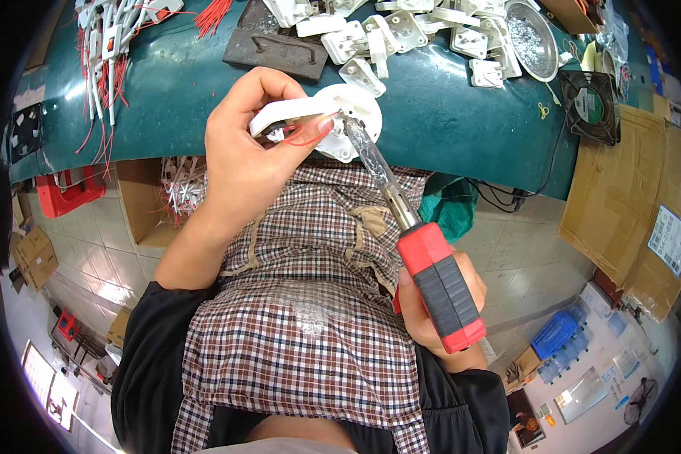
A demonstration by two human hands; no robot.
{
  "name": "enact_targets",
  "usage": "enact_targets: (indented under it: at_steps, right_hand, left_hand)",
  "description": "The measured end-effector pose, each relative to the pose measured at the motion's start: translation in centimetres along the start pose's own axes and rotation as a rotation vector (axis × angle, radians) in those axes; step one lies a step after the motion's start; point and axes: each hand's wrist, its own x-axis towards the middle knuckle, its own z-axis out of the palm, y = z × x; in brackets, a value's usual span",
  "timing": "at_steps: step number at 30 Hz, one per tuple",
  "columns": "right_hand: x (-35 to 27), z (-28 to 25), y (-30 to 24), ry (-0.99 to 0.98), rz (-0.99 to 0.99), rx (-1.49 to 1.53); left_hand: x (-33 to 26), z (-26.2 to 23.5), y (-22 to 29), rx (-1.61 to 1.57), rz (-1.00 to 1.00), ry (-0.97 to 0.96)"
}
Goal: Soldering wires to electrical components and assembling light fixture housings at an industrial workbench.
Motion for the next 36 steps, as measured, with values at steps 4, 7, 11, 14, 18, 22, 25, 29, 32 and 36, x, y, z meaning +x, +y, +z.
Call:
enact_targets:
  at_steps: [4,7,11,14,18,22,25,29,32,36]
  right_hand:
    - [-0.2,0.0,-0.1,0.012,-0.028,-0.034]
    - [-0.7,0.1,0.4,0.029,-0.011,-0.004]
    - [-0.4,0.1,0.5,0.001,-0.029,-0.029]
    - [-0.2,0.0,0.4,0.005,-0.035,-0.032]
    - [0.0,0.0,0.2,0.015,-0.026,-0.017]
    - [-0.2,-0.2,0.2,0.011,-0.016,-0.020]
    - [-0.8,-0.5,0.1,0.046,-0.003,-0.001]
    - [0.6,-0.2,-0.9,0.081,-0.075,0.261]
    - [2.4,1.1,-1.4,0.207,-0.147,0.463]
    - [5.4,2.2,-3.2,0.335,-0.171,0.633]
  left_hand:
    - [0.1,-0.2,0.2,0.012,-0.009,-0.016]
    - [0.1,-0.3,0.3,0.023,-0.005,-0.025]
    - [0.2,-0.4,0.4,0.046,0.000,-0.032]
    - [0.3,-0.4,0.5,0.043,-0.003,-0.041]
    - [0.5,-0.4,0.5,0.032,-0.014,-0.052]
    - [0.5,-0.5,0.7,0.047,-0.016,-0.050]
    - [0.4,-0.6,0.7,0.057,-0.019,-0.049]
    - [0.4,-0.5,0.5,0.057,-0.025,-0.058]
    - [0.3,-0.6,0.4,0.045,-0.027,-0.050]
    - [0.5,-0.7,0.9,0.038,-0.058,-0.070]
